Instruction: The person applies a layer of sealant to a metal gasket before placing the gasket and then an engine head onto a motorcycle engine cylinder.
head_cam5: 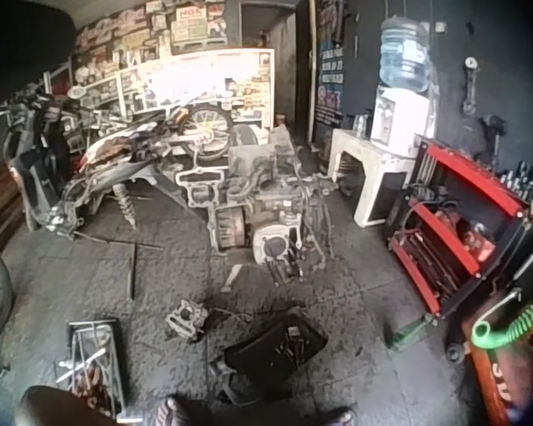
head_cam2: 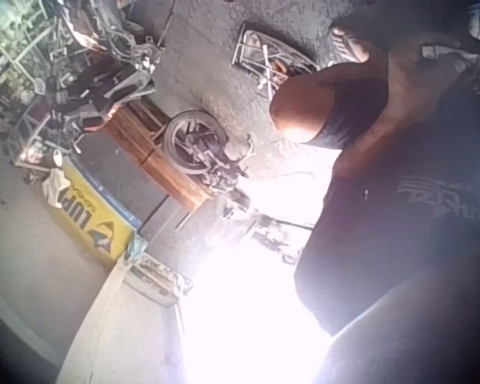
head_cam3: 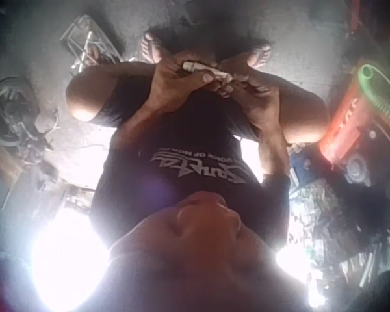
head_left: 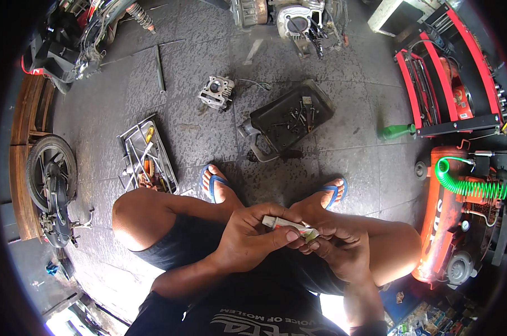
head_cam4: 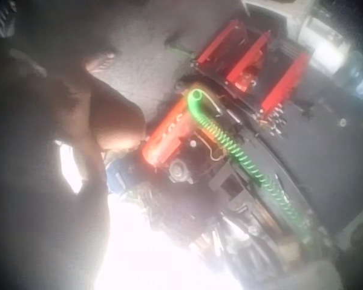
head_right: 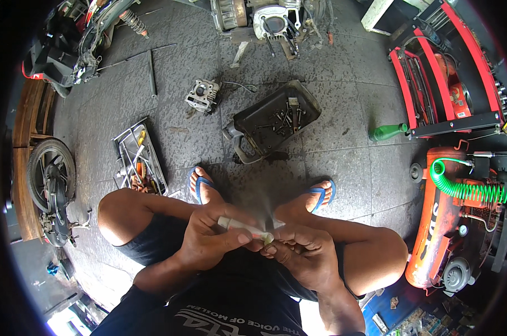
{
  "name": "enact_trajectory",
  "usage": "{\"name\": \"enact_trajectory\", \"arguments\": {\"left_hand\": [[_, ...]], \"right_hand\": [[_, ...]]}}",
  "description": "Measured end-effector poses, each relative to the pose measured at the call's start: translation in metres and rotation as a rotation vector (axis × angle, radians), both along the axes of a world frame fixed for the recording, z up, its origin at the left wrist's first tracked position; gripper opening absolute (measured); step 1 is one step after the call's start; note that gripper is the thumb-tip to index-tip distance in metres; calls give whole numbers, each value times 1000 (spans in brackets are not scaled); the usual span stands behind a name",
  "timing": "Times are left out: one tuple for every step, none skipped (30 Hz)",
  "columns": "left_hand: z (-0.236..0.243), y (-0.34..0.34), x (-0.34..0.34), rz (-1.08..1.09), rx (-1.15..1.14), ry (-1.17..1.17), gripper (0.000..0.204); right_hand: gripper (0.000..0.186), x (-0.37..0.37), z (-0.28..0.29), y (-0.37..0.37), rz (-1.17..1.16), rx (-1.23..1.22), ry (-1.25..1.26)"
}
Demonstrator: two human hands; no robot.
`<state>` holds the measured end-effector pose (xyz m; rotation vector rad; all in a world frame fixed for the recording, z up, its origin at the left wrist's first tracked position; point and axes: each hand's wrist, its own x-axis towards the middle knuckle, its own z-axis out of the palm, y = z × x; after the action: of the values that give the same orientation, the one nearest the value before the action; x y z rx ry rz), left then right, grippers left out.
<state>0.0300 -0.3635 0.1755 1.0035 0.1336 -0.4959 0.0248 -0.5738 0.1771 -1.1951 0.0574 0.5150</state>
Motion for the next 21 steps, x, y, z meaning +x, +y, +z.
{"name": "enact_trajectory", "arguments": {"left_hand": [[1, 3, 1, -50, 41, -39, 22], [2, 6, 3, -100, 81, -77, 24], [7, 8, 6, -198, 231, -120, 24], [14, 10, 9, -296, 380, -163, 25], [20, 10, 9, -392, 535, -202, 25], [22, 9, 8, -369, 578, -277, 22], [24, 5, 7, -346, 620, -353, 19], [24, 3, 5, -328, 661, -430, 16], [23, 2, 4, -349, 701, -452, 16], [23, 0, 4, -369, 742, -475, 17], [22, -1, 3, -388, 781, -498, 18], [20, -3, 1, -380, 777, -534, 18], [16, -6, 0, -367, 774, -569, 18], [12, -3, -3, -352, 782, -602, 18], [10, -4, -5, -347, 759, -600, 18], [6, -8, -6, -333, 737, -596, 18], [5, -5, -9, -305, 754, -583, 19], [4, -5, -11, -274, 778, -559, 17], [4, -7, -15, -223, 820, -524, 16], [-2, -12, -20, -90, 866, -704, 16], [-9, -20, -21, -24, 904, -823, 17]], "right_hand": [[14, 0, 1, 0, -2, 17, 3], [15, -1, 1, 0, -7, 1, -7], [15, -3, 1, 0, -11, -15, -16], [16, -4, 1, 0, -15, -32, -26], [16, -4, 2, -1, -6, -10, 9], [15, -4, 3, -2, 3, 11, 44], [15, -3, 4, -3, 12, 32, 80], [14, -3, 6, -3, 17, 24, 102], [14, -1, 8, -4, 23, 16, 123], [13, 0, 9, -5, 30, 7, 145], [12, -1, 7, -6, 28, -9, 133], [12, -3, 4, -7, 28, -26, 121], [12, -4, 1, -9, 33, -44, 108], [12, -5, -2, -8, 51, -140, 16], [13, -6, -5, -8, 74, -235, -79], [14, -5, -7, -8, 105, -329, -177], [14, -1, -4, -4, 77, -446, -378], [15, 5, 4, 4, 43, -526, -592], [15, 10, 12, 10, 36, -586, -733], [15, 9, 17, 14, 36, -654, -794], [14, 8, 19, 16, 22, -715, -840]]}}
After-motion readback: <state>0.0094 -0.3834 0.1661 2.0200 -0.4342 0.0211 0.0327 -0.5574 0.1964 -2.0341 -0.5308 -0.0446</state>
